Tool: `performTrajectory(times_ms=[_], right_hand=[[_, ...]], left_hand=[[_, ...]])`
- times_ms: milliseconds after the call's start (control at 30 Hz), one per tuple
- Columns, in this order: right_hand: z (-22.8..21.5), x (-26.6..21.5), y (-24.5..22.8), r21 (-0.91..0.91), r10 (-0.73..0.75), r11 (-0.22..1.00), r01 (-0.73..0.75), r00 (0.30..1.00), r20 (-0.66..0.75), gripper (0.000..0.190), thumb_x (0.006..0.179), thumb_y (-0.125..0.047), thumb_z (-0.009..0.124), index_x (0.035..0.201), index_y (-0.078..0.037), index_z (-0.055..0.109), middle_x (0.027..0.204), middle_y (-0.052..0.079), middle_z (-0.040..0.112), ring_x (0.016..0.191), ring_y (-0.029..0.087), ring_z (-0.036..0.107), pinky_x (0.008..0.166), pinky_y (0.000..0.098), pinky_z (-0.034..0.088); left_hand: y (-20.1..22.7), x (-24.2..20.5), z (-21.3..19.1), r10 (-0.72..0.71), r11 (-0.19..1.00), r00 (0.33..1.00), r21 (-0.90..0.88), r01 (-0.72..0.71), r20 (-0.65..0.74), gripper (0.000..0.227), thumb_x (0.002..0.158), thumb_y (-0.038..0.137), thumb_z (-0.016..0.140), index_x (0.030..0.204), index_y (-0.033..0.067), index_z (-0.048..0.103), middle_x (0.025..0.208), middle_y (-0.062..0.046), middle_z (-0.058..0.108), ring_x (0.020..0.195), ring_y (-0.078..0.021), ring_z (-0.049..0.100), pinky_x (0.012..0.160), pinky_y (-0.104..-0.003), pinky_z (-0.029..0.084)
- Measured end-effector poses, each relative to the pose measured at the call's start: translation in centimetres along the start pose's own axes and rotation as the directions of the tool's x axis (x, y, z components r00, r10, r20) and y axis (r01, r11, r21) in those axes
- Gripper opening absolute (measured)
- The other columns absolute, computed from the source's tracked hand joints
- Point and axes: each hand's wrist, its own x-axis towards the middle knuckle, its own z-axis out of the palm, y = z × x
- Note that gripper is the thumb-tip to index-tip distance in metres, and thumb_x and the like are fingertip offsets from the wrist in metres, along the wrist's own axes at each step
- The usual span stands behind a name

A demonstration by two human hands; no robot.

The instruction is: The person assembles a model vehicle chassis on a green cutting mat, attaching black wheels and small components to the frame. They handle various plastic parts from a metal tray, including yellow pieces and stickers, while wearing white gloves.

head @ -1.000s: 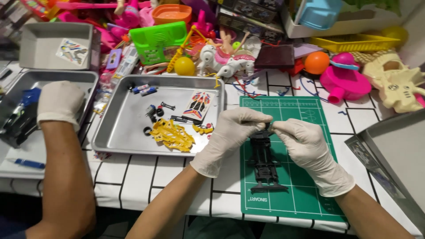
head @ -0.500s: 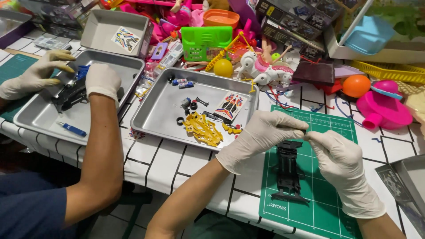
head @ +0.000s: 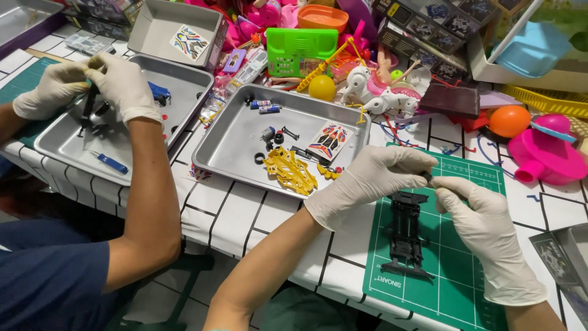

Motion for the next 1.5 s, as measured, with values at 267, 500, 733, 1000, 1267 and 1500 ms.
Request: performTrajectory(times_ms=[267, 500, 733, 1000, 1267, 1500], right_hand=[[0.6, -0.2, -0.5, -0.046, 0.037, 0.998, -0.035, 0.999, 0.037, 0.014, 0.100, -0.011, 0.065, 0.089, -0.007, 0.072, 0.076, 0.001, 0.070, 0.077, 0.013, 0.064, 0.081, 0.0270, 0.052], [1.2, 0.3, 0.2, 0.174, 0.181, 0.966, -0.193, 0.980, 0.084, 0.012, 0.102, -0.002, 0.061, 0.098, 0.001, 0.072, 0.075, 0.007, 0.060, 0.071, 0.017, 0.056, 0.070, 0.0291, 0.050], [1.1, 0.2, -1.2, 0.167, 0.057, 0.984, -0.057, 0.998, 0.005, 0.012, 0.103, -0.002, 0.061, 0.108, 0.001, 0.072, 0.078, 0.010, 0.063, 0.072, 0.019, 0.060, 0.069, 0.0304, 0.054], [0.1, 0.1, -2.9, 0.057, -0.040, 0.997, 0.043, 0.998, -0.058, 0.013, 0.103, -0.005, 0.065, 0.108, -0.002, 0.075, 0.080, 0.007, 0.071, 0.078, 0.017, 0.066, 0.082, 0.0292, 0.058], [0.0, 0.0, -2.4, 0.026, -0.062, 0.998, 0.064, 0.996, -0.067, 0.012, 0.101, -0.005, 0.067, 0.104, -0.002, 0.077, 0.076, 0.007, 0.071, 0.074, 0.016, 0.066, 0.079, 0.0280, 0.057], [-0.3, 0.2, -1.6, -0.021, -0.060, 0.998, 0.058, 0.995, -0.074, 0.011, 0.100, -0.008, 0.068, 0.105, -0.005, 0.078, 0.075, 0.005, 0.071, 0.072, 0.013, 0.064, 0.076, 0.0260, 0.052]], left_hand=[[0.0, -0.5, 0.7, 0.043, 0.957, 0.997, 0.285, -0.058, 0.058, 0.023, 0.088, 0.022, 0.078, 0.110, 0.0140, 0.077, 0.098, -0.004, 0.077, 0.091, -0.0118, 0.073, 0.084, -0.024, 0.063], [-1.9, -0.3, 0.5, 0.075, 0.985, 0.995, 0.153, -0.085, 0.064, 0.027, 0.084, -0.002, 0.081, 0.108, 0.0093, 0.077, 0.102, -0.008, 0.076, 0.093, -0.0180, 0.074, 0.087, -0.029, 0.068], [0.7, -0.4, -1.6, 0.123, 0.914, 0.987, 0.374, -0.155, 0.108, 0.045, 0.086, 0.021, 0.084, 0.129, 0.0182, 0.070, 0.119, -0.002, 0.077, 0.107, -0.0078, 0.071, 0.102, -0.024, 0.059], [17.2, -3.1, -11.9, -0.296, 0.112, 0.763, 0.772, 0.625, -0.575, 0.014, 0.095, 0.034, 0.070, 0.104, 0.0269, 0.077, 0.101, 0.008, 0.080, 0.083, -0.0090, 0.072, 0.091, -0.032, 0.057], [8.6, -4.1, -19.5, -0.302, -0.200, 0.718, 0.778, 0.595, -0.627, 0.014, 0.087, 0.040, 0.076, 0.093, 0.0289, 0.082, 0.092, -0.003, 0.076, 0.091, -0.0259, 0.072, 0.080, -0.040, 0.056], [5.0, -2.5, -20.7, -0.241, -0.284, 0.801, 0.829, 0.482, -0.548, 0.009, 0.076, 0.029, 0.085, 0.081, 0.0231, 0.082, 0.076, -0.003, 0.076, 0.080, -0.0286, 0.073, 0.079, -0.039, 0.059]])
